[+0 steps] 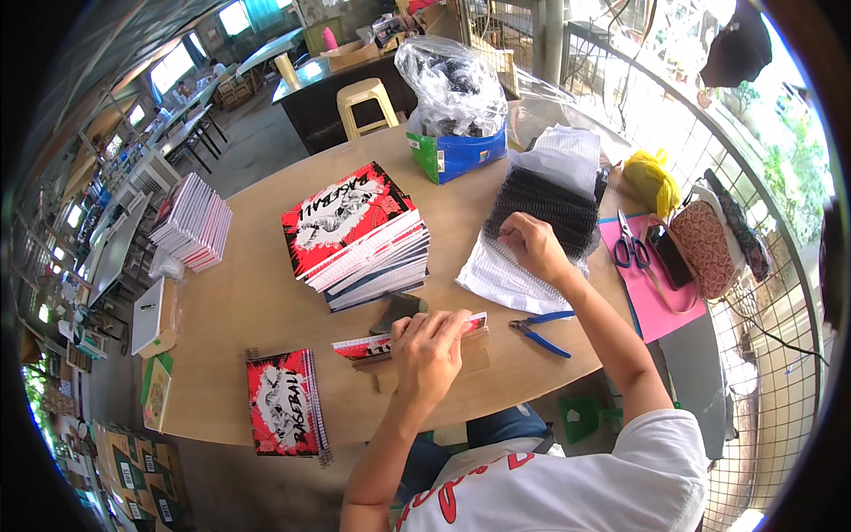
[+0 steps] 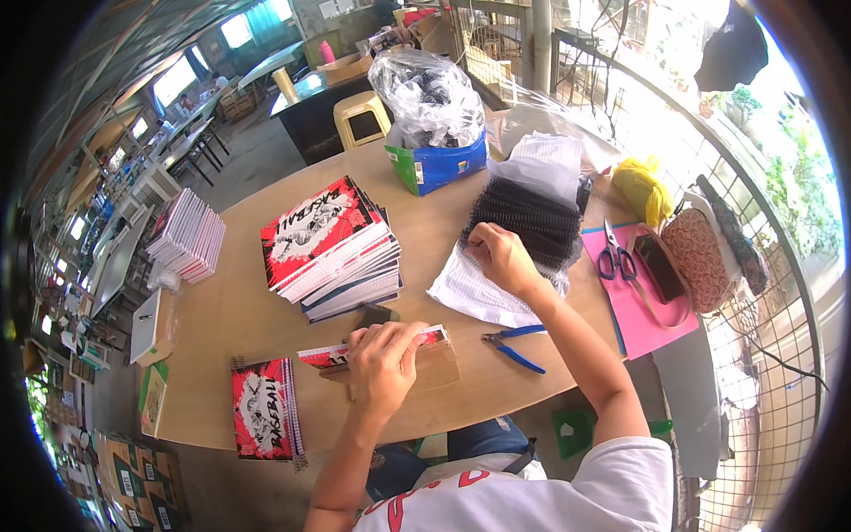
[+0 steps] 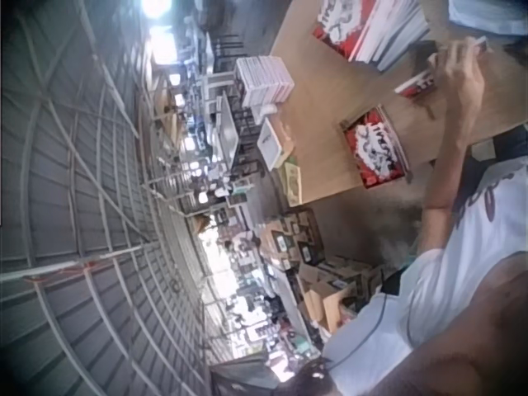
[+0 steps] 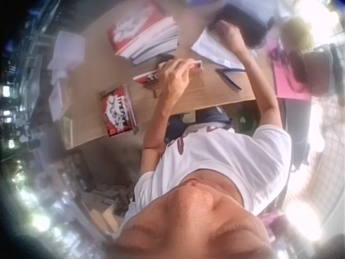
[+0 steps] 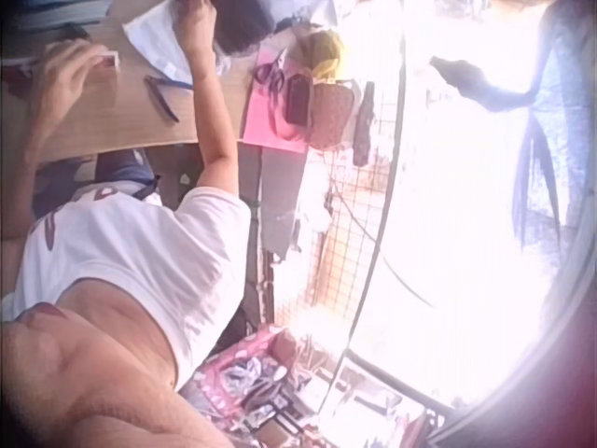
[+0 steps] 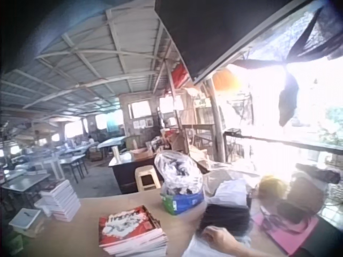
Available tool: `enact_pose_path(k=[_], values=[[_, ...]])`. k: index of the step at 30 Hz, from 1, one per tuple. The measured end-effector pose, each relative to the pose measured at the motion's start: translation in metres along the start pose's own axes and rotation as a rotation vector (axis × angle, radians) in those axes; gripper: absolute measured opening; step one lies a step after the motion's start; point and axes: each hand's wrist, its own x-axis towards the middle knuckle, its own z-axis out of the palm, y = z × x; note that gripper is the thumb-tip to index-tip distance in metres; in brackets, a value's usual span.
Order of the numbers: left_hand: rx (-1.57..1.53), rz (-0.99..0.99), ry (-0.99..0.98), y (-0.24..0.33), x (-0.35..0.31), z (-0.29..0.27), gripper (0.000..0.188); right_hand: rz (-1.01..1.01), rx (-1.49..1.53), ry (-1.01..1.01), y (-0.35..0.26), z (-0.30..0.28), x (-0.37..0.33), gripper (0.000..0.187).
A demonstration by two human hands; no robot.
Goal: The person binds notebooks by threading a spiral coil through pre-punched holes and then uses a blue pair of pliers to crimp the ends of the coil.
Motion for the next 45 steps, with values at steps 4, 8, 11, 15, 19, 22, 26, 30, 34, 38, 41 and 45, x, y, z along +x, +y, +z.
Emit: enact_pose_path(k=[4, 8, 11, 15, 19, 22, 26, 30, 34, 38, 41, 45], values=[[0.003, 0.004, 0.041, 0.001, 0.001, 0.003, 0.02, -0.21, 0.382, -0.277, -0.041, -0.036, -0.006, 0.035], [0.009, 0.0, 0.027, 0.005, 0.002, 0.001, 0.014, -0.104, 0.456, -0.357, -0.072, -0.051, -0.027, 0.032], [0.023, 0.003, 0.006, 0.006, 0.004, -0.001, 0.014, -0.022, 0.413, -0.346, -0.09, -0.057, -0.035, 0.021], [-0.01, -0.013, -0.015, 0.008, 0.003, -0.003, 0.016, -0.08, 0.467, -0.288, -0.085, -0.057, -0.041, 0.019], [-0.032, 0.012, -0.009, 0.006, -0.002, -0.003, 0.017, -0.038, 0.541, -0.303, -0.096, -0.063, -0.037, 0.018], [-0.016, 0.054, -0.009, 0.008, -0.01, -0.003, 0.02, -0.102, 0.591, -0.334, -0.095, -0.064, -0.037, 0.02], [0.056, 0.151, 0.076, 0.006, -0.024, 0.003, 0.029, -0.187, 0.586, -0.365, -0.094, -0.066, -0.038, 0.023], [0.062, 0.177, 0.111, 0.009, -0.026, 0.002, 0.032, -0.201, 0.602, -0.44, -0.095, -0.068, -0.04, 0.023], [0.061, 0.186, 0.108, 0.009, -0.027, 0.003, 0.032, -0.254, 0.631, -0.458, -0.096, -0.071, -0.037, 0.017], [-0.041, 0.061, 0.071, 0.013, -0.01, -0.002, 0.017, -0.197, 0.669, -0.438, -0.093, -0.066, -0.038, 0.016], [-0.069, -0.007, 0.041, 0.012, 0.001, -0.004, 0.012, 0.067, 0.651, -0.601, -0.096, -0.069, -0.039, 0.016], [-0.08, -0.021, 0.028, 0.012, 0.001, -0.005, 0.011, -0.213, 0.627, -0.41, -0.096, -0.064, -0.036, 0.016]])
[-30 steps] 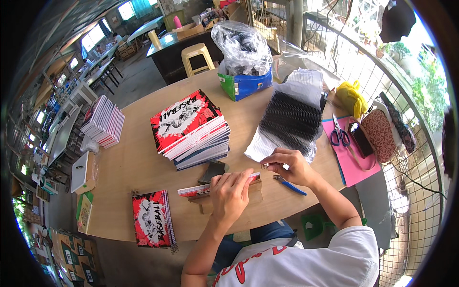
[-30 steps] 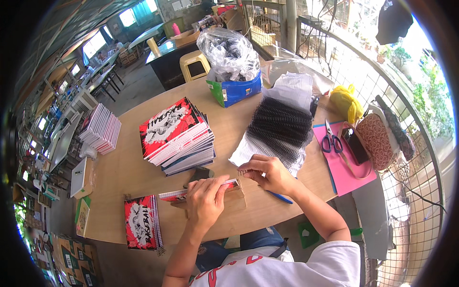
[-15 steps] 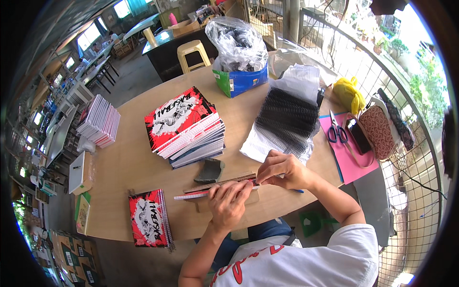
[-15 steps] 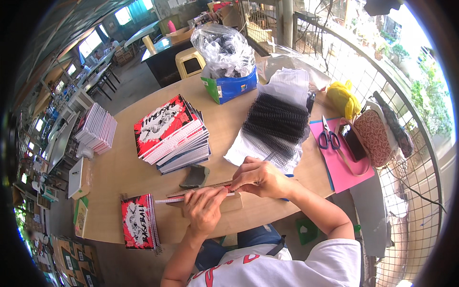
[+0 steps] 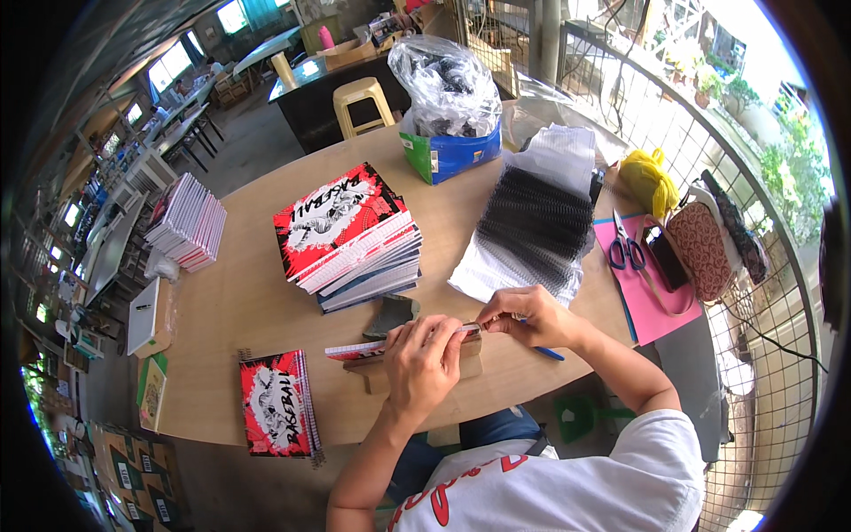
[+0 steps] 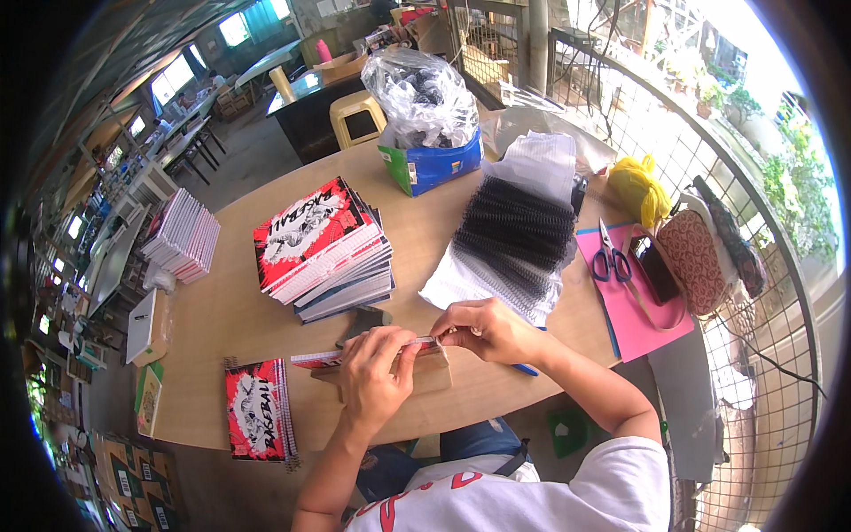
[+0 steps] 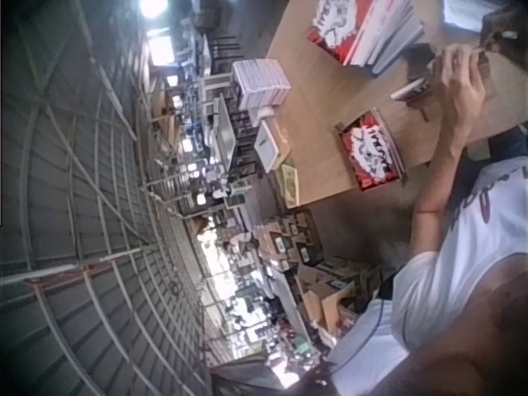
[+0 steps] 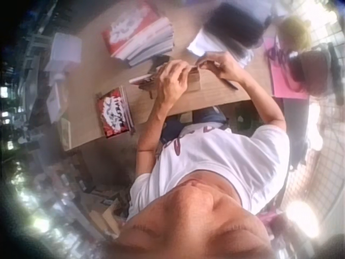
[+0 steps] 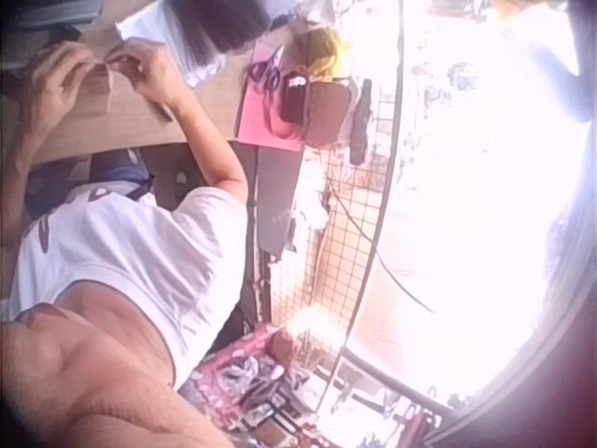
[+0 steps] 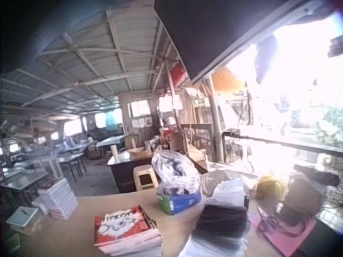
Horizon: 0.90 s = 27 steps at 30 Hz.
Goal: The person binds notebooks by threading a spiral coil through pre-punched holes and then uses a blue pair of pliers to crimp the ends of the coil.
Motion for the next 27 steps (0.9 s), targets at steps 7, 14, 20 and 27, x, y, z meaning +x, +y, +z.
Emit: enact_pose_path(k=[7, 14, 20, 27], values=[[-0.021, -0.014, -0.004, -0.001, 0.0, 0.0, 0.01, 0.163, -0.165, -0.093, -0.016, 0.004, 0.003, 0.024], [0.007, 0.006, -0.019, -0.001, -0.004, -0.001, 0.01, 0.045, -0.451, -0.095, -0.02, 0.014, 0.005, 0.024], [-0.006, 0.014, 0.001, -0.008, -0.014, 0.005, 0.011, -0.017, -0.461, -0.087, -0.019, 0.015, 0.014, 0.035], [0.039, 0.068, -0.022, 0.008, -0.01, 0.006, 0.022, 0.243, -0.201, -0.521, 0.07, 0.058, 0.093, 0.057]])
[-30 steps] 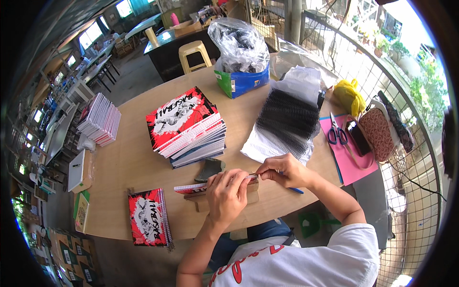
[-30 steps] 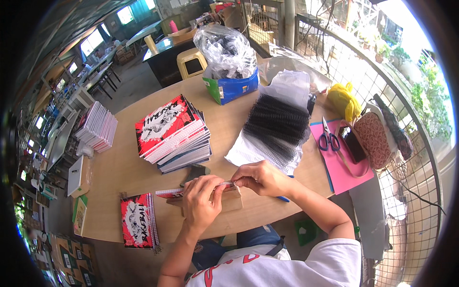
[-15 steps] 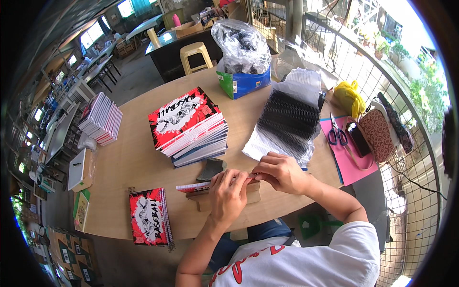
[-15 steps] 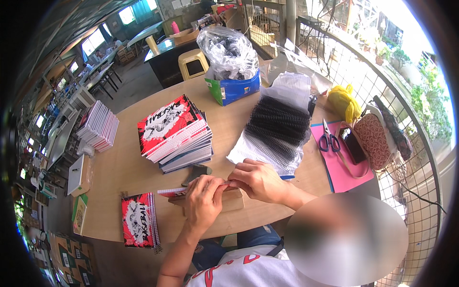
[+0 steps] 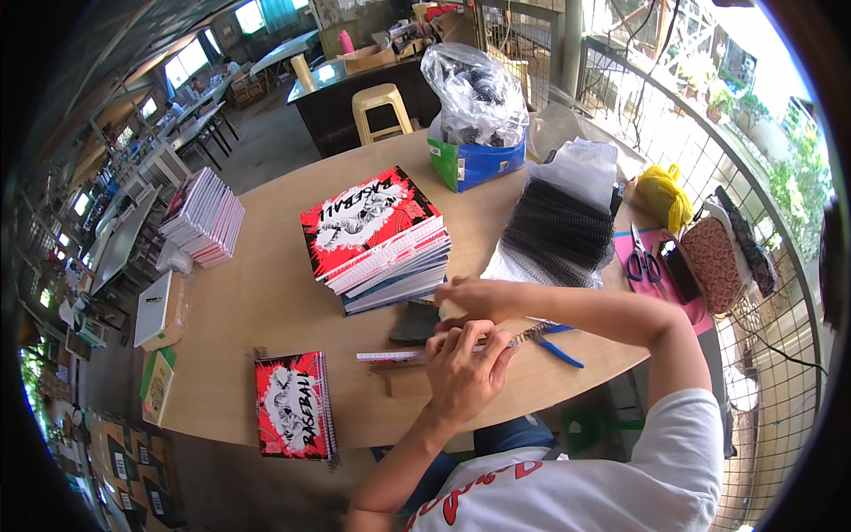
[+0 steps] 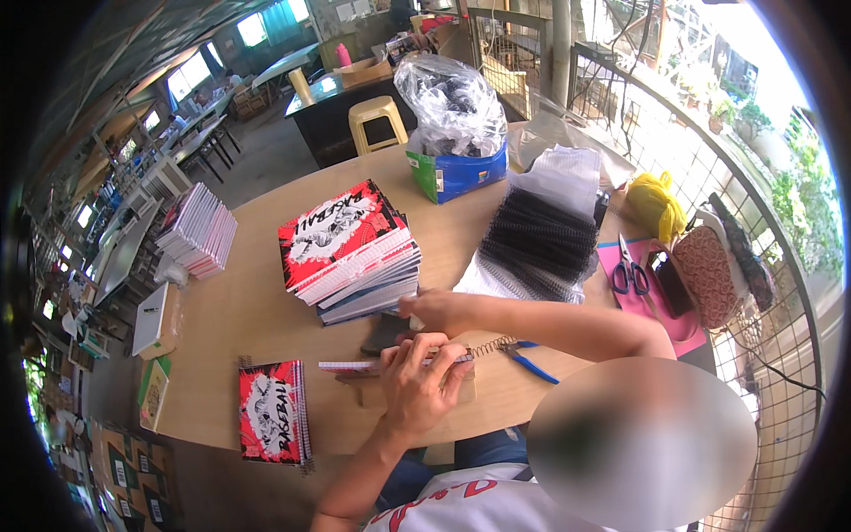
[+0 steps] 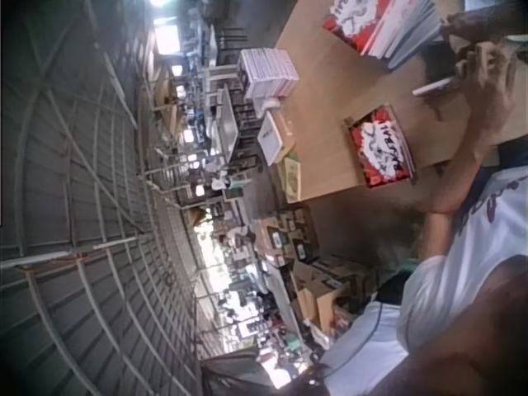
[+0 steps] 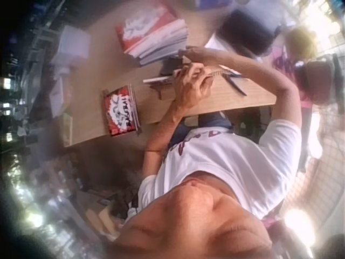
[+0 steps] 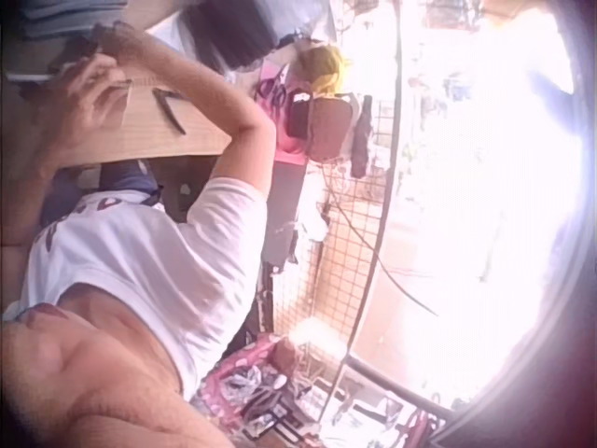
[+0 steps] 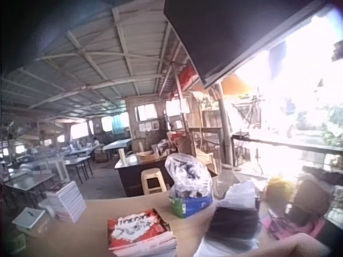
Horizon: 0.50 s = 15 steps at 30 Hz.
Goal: The person binds notebooks by threading a spiral coil through pre-punched holes and then uses a blue pair of pliers to crimp the ends of the coil.
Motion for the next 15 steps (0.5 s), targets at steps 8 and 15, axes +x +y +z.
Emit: enact_pose_path(k=[8, 15], values=[[0.018, -0.038, 0.012, -0.002, 0.001, 0.007, 0.02, -0.061, -0.436, -0.13, 0.005, 0.025, 0.043, 0.051], [0.129, -0.067, 0.101, -0.017, 0.0, -0.011, 0.028, 0.177, 0.17, -0.123, 0.011, -0.076, -0.076, 0.057]])
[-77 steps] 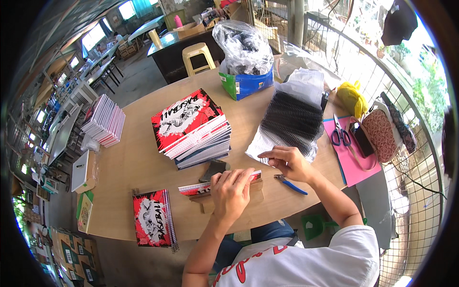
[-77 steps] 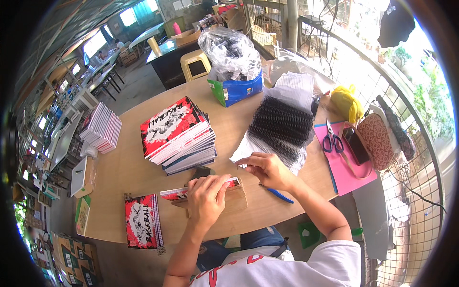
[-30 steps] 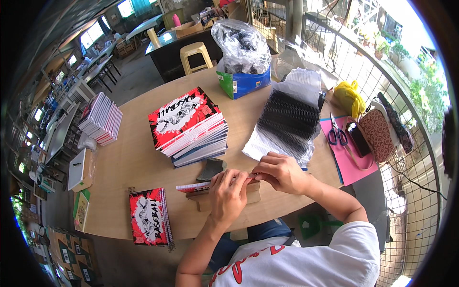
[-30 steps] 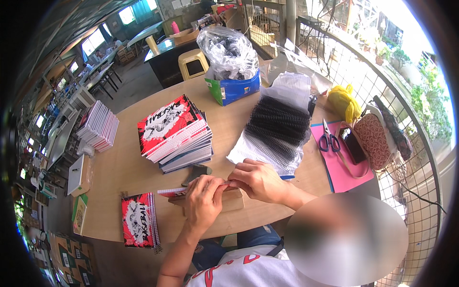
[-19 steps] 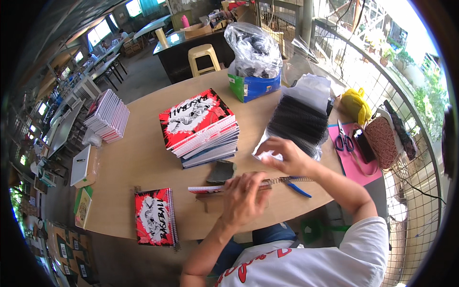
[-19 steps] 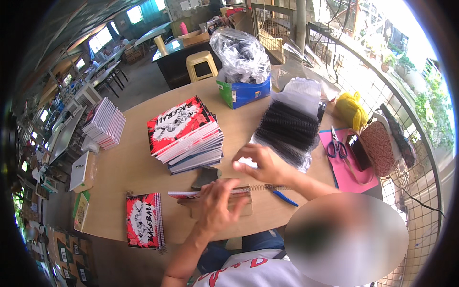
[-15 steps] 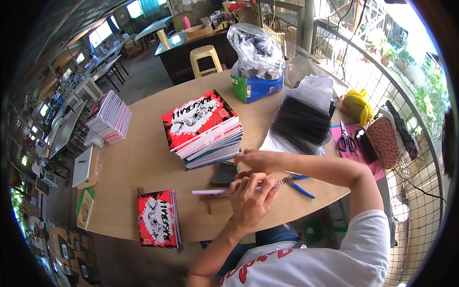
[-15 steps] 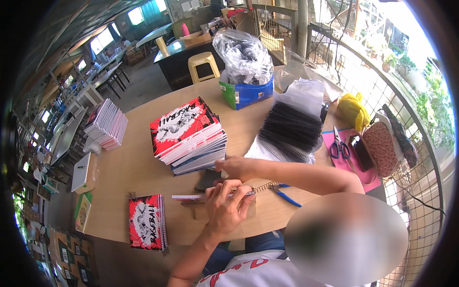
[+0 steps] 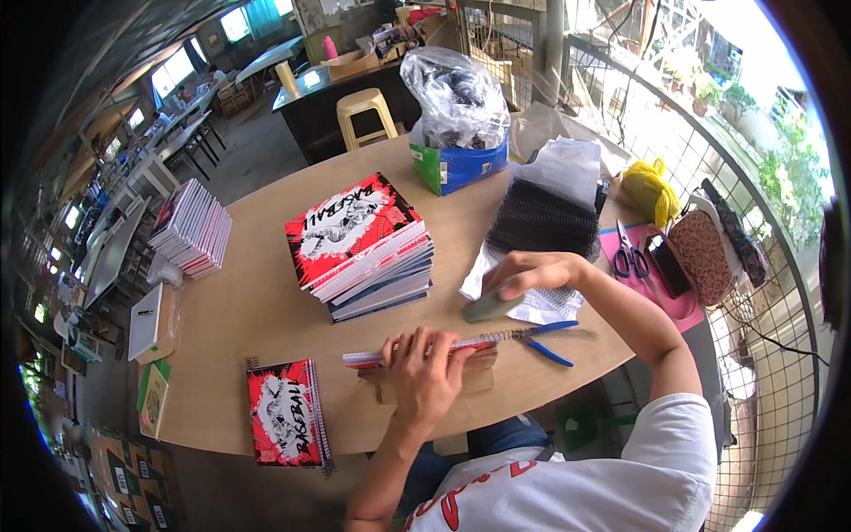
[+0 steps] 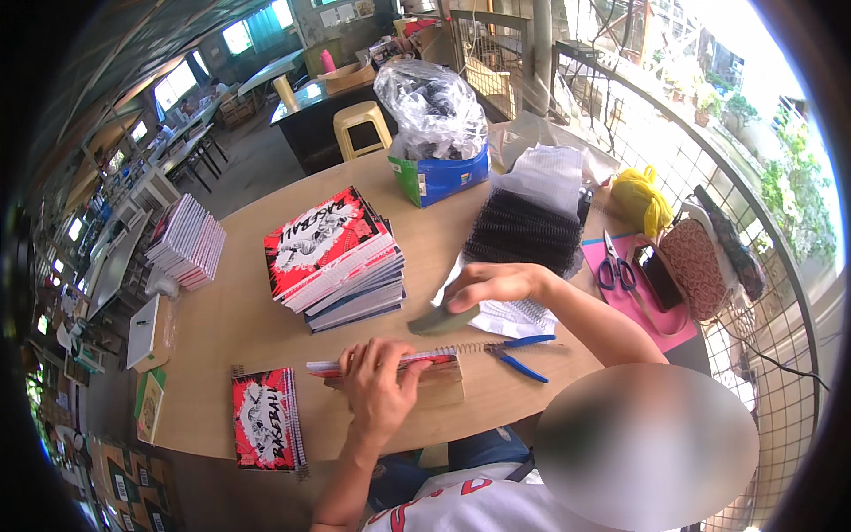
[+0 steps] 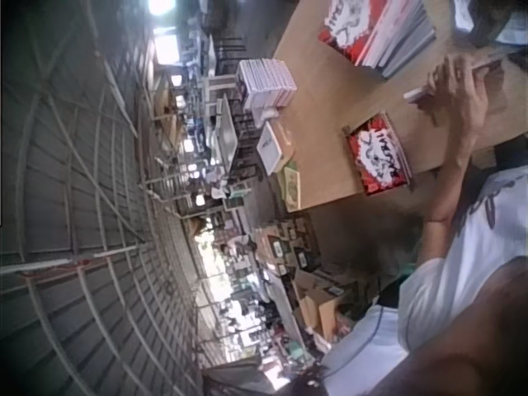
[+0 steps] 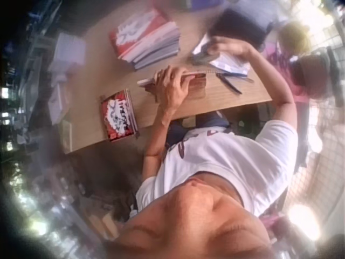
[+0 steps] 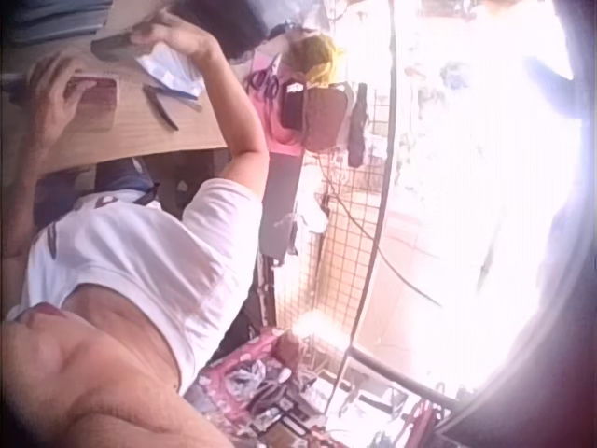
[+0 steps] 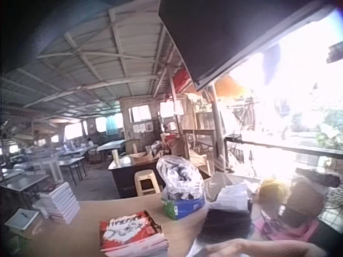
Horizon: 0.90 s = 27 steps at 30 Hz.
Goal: The person binds notebooks by threading a spiral coil through pre-punched holes and then uses a blue pair of pliers to crimp the ends of the coil.
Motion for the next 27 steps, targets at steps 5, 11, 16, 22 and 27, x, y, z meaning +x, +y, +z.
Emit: enact_pose_path(k=[5, 11, 16, 22, 27], values=[[-0.056, -0.013, -0.06, -0.007, -0.005, 0.003, 0.028, -0.268, 0.275, -0.05, 0.012, -0.003, -0.01, 0.068], [-0.041, 0.01, -0.087, -0.008, -0.006, 0.0, 0.033, -0.198, 0.196, -0.095, 0.029, 0.018, 0.001, 0.06], [-0.11, 0.007, -0.033, -0.01, -0.006, 0.002, 0.052, -0.12, 0.113, 0.062, 0.004, 0.01, -0.003, 0.06], [-0.183, 0.022, 0.004, -0.013, -0.006, 0.004, 0.071, -0.121, 0.033, -0.031, 0.004, 0.014, 0.008, 0.061], [-0.178, 0.024, 0.026, -0.014, -0.008, 0.004, 0.075, 0.014, -0.181, -0.156, -0.023, 0.008, 0.011, 0.066]])
